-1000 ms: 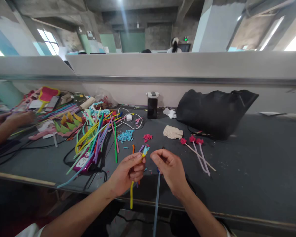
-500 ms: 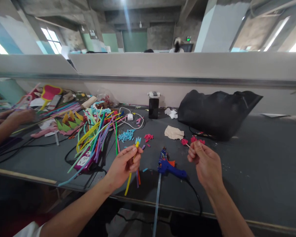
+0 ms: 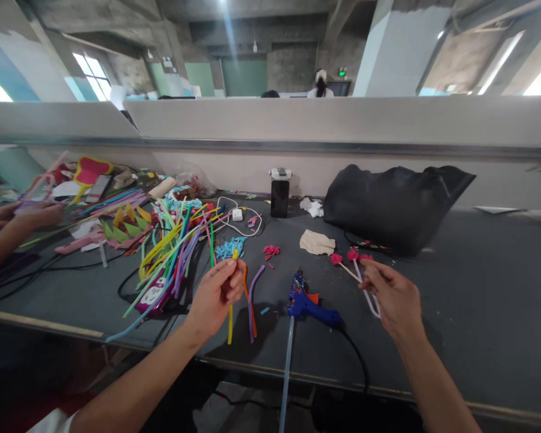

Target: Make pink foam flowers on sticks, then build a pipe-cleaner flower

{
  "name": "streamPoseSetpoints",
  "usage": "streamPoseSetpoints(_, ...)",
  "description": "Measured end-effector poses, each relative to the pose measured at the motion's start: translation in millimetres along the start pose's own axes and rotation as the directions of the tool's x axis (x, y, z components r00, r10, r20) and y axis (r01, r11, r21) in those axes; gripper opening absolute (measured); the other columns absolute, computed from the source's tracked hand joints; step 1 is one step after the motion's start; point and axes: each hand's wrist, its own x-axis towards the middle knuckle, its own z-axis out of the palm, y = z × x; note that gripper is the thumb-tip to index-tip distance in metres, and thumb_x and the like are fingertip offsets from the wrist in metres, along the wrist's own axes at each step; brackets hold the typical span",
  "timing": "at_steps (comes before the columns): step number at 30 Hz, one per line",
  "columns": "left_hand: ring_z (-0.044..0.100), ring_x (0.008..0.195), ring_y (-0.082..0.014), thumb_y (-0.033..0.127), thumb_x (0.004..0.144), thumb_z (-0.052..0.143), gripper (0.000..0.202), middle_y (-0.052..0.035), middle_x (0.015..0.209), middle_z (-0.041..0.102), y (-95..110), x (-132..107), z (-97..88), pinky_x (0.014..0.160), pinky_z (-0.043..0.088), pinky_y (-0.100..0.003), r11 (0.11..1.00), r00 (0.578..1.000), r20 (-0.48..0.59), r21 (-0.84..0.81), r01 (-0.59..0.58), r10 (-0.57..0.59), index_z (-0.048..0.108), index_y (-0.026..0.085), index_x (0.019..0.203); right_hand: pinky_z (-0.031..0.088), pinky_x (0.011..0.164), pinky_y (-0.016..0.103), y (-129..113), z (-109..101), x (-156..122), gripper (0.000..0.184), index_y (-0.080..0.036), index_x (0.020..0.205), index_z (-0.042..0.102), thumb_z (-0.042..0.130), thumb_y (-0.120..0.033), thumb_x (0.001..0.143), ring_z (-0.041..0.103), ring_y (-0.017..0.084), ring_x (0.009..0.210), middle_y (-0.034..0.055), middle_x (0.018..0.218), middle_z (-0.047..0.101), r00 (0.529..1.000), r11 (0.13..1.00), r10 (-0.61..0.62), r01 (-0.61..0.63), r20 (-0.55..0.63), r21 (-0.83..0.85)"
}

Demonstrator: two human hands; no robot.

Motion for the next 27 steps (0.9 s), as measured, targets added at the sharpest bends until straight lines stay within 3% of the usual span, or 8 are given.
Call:
streamPoseSetpoints(5, 0.034, 0.041, -0.0029, 0.038, 0.077, 0.072, 0.027, 0.0066, 0.056, 0.042, -1, 0, 0.4, 0.041, 0.021, -0.017, 1.000, 1.000, 0.000, 0.005, 0.021, -0.021, 0.065, 0.013, 0.083, 0.056, 0.053, 0.024, 1, 2, 0, 0.043, -0.017, 0.091, 0.078, 0.088, -0.032, 0.052, 0.062, 0.012, 0.061, 0.0045, 0.089, 0.072, 0.991, 0.992, 0.110, -0.114, 0.074, 0.046)
streamPoseSetpoints(13, 0.034, 0.041, -0.0031, 0.037, 0.082, 0.068, 0.025, 0.0064, 0.057, 0.042, -2, -1, -1.5, 0.041, 0.021, -0.018, 1.000, 1.000, 0.022, 0.015, 0.012, -0.013, 0.065, 0.013, 0.084, 0.056, 0.051, 0.023, -5, 3, 1, 0.048, -0.017, 0.086, 0.077, 0.092, -0.034, 0.044, 0.064, 0.013, 0.058, 0.0025, 0.076, 0.071, 0.994, 0.993, 0.111, -0.111, 0.017, 0.050)
streamPoseSetpoints(18, 0.033, 0.042, -0.0034, 0.037, 0.083, 0.067, 0.024, 0.0062, 0.056, 0.041, -2, -3, 2.3, 0.042, 0.019, -0.019, 0.998, 0.999, 0.036, 0.056, 0.006, -0.008, 0.065, 0.013, 0.084, 0.049, 0.046, 0.020, -5, 7, -2, 0.041, -0.016, 0.083, 0.076, 0.089, -0.038, 0.050, 0.057, 0.010, 0.050, -0.0002, 0.062, 0.066, 0.993, 0.993, 0.114, -0.114, 0.019, 0.022)
streamPoseSetpoints(24, 0.027, 0.045, -0.0040, 0.039, 0.085, 0.065, 0.027, 0.0064, 0.052, 0.036, -7, -10, 9.0, 0.044, 0.016, -0.021, 0.987, 0.990, 0.132, 0.158, 0.021, -0.042, 0.066, 0.013, 0.083, 0.040, 0.042, 0.021, -26, 45, -37, 0.044, -0.017, 0.105, 0.070, 0.079, -0.042, 0.070, 0.046, 0.006, 0.046, -0.0040, 0.065, 0.058, 0.957, 0.998, 0.069, -0.063, 0.282, -0.031)
streamPoseSetpoints(27, 0.024, 0.044, -0.0039, 0.040, 0.086, 0.064, 0.028, 0.0072, 0.050, 0.035, -9, -16, 12.5, 0.044, 0.015, -0.021, 0.974, 0.971, 0.228, 0.226, 0.025, -0.077, 0.066, 0.012, 0.080, 0.036, 0.042, 0.020, -39, 73, -63, 0.061, -0.021, 0.126, 0.058, 0.077, -0.040, 0.072, 0.045, 0.006, 0.046, -0.0052, 0.069, 0.056, 0.847, 0.991, 0.137, -0.118, 0.514, -0.070)
